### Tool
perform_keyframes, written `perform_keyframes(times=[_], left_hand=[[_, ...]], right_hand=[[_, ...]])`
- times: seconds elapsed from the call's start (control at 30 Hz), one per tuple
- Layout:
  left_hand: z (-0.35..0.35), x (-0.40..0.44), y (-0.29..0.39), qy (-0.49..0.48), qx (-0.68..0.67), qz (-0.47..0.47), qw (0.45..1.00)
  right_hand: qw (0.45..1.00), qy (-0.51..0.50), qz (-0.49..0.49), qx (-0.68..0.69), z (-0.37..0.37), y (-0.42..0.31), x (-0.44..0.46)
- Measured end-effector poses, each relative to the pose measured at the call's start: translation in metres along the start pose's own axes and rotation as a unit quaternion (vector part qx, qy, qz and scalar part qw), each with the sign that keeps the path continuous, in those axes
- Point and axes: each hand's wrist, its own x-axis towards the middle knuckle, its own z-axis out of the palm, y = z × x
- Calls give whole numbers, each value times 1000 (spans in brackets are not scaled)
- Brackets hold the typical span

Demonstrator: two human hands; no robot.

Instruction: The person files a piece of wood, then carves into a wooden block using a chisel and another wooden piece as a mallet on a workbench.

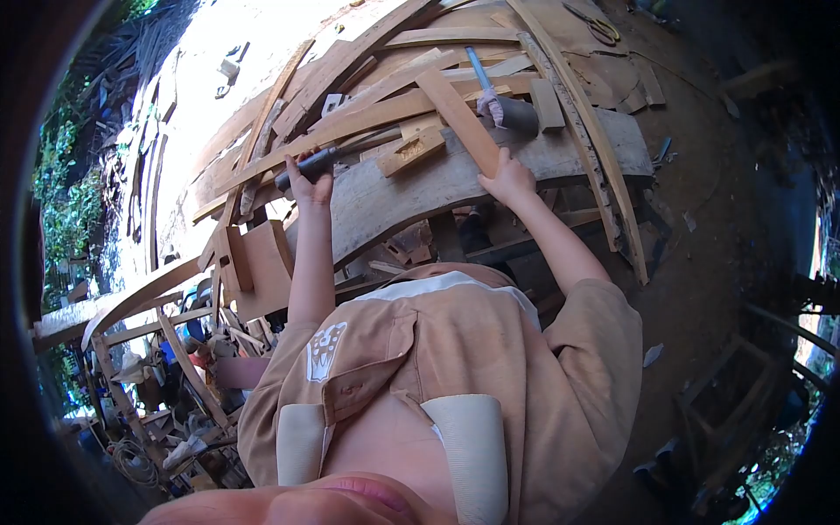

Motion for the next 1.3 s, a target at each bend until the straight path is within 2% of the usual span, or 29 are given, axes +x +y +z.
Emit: perform_keyframes(times=[0.07,0.27,0.33,0.47,0.63,0.7,0.77,0.8,0.93,1.03,1.1,1.23,1.3], left_hand=[[4,2,1,4,-15,0,1000],[20,-7,6,-78,87,-15,993],[35,-19,1,-157,160,37,974],[56,-29,-5,-205,210,41,955],[71,-19,-15,-338,289,50,894],[83,-25,-17,-329,320,63,886],[99,-39,-14,-276,557,73,780],[97,-30,-17,-319,576,145,739],[110,-35,-30,-364,562,109,735],[117,-40,-41,-371,514,100,767],[119,-41,-44,-410,494,108,759],[117,-39,-50,-418,503,91,751],[117,-43,-50,-455,503,73,731]], right_hand=[[1000,-5,3,-5,0,0,1],[1000,-14,0,-4,-3,-1,0],[1000,-14,-4,-1,-3,0,1],[1000,-13,-5,-2,-4,-1,0],[1000,-4,-13,3,0,3,2],[1000,-3,-17,5,1,4,3],[1000,-2,-18,8,1,3,2],[1000,0,-19,9,0,4,2],[1000,6,-19,9,0,3,1],[1000,6,-21,10,0,4,1],[1000,2,-20,10,0,4,1],[1000,4,-20,12,-3,3,0],[1000,-10,-11,7,-4,2,0]])
